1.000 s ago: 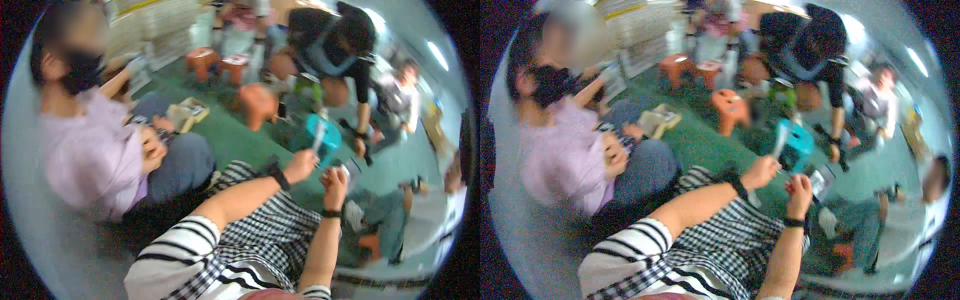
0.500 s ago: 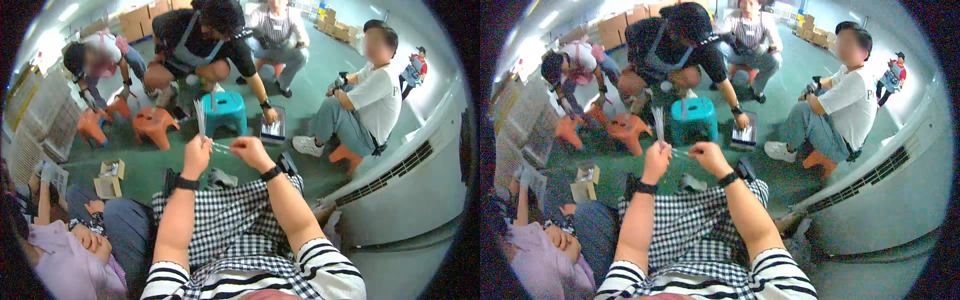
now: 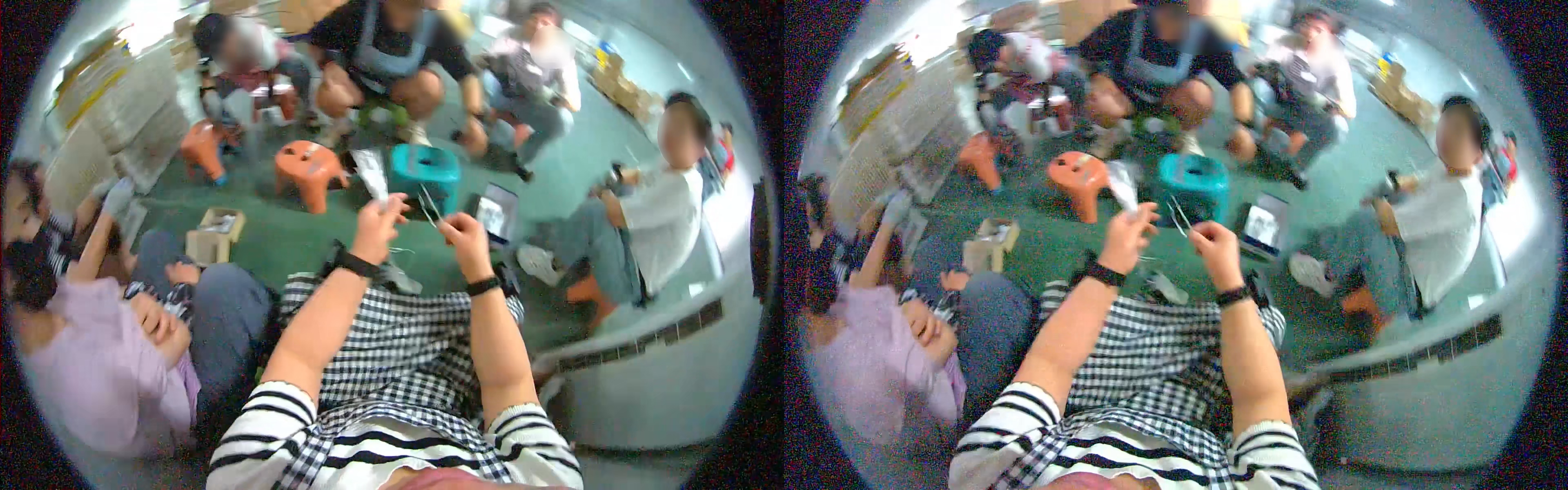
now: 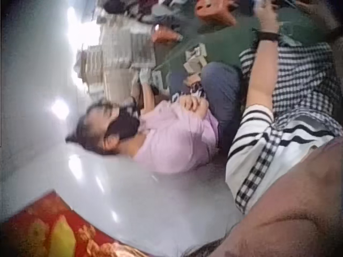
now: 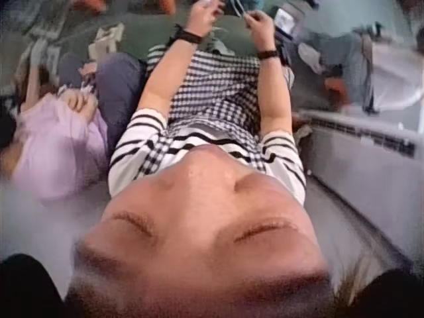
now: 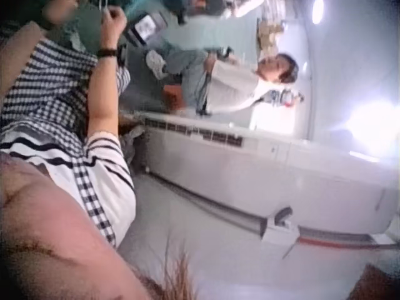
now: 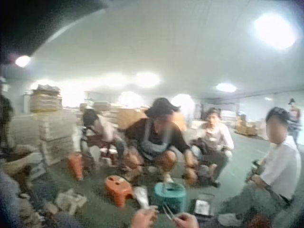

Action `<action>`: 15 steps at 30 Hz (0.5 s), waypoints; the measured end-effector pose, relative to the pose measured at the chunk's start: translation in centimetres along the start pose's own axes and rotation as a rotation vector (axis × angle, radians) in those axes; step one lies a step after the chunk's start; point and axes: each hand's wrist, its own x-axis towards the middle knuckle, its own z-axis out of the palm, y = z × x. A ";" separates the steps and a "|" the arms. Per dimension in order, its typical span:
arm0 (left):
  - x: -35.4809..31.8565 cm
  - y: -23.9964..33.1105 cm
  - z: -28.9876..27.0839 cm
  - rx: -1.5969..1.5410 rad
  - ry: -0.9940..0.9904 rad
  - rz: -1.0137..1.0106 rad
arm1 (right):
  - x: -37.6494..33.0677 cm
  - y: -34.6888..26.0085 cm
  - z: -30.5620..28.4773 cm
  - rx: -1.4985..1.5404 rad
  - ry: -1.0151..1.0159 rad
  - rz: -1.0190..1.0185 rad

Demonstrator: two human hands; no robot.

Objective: Organizing and bundling thin translucent plastic fibers in a manufacturing setting.

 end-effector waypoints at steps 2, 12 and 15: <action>0.2 0.3 -2.2 -0.106 0.043 -0.061 | 1.1 0.3 2.3 0.177 -0.001 0.031; 0.7 -1.1 1.0 -0.283 -0.038 -0.238 | 0.6 0.7 3.7 0.346 0.029 0.092; 0.0 -1.1 1.1 -0.287 -0.043 -0.253 | -0.3 1.2 4.1 0.365 0.002 0.102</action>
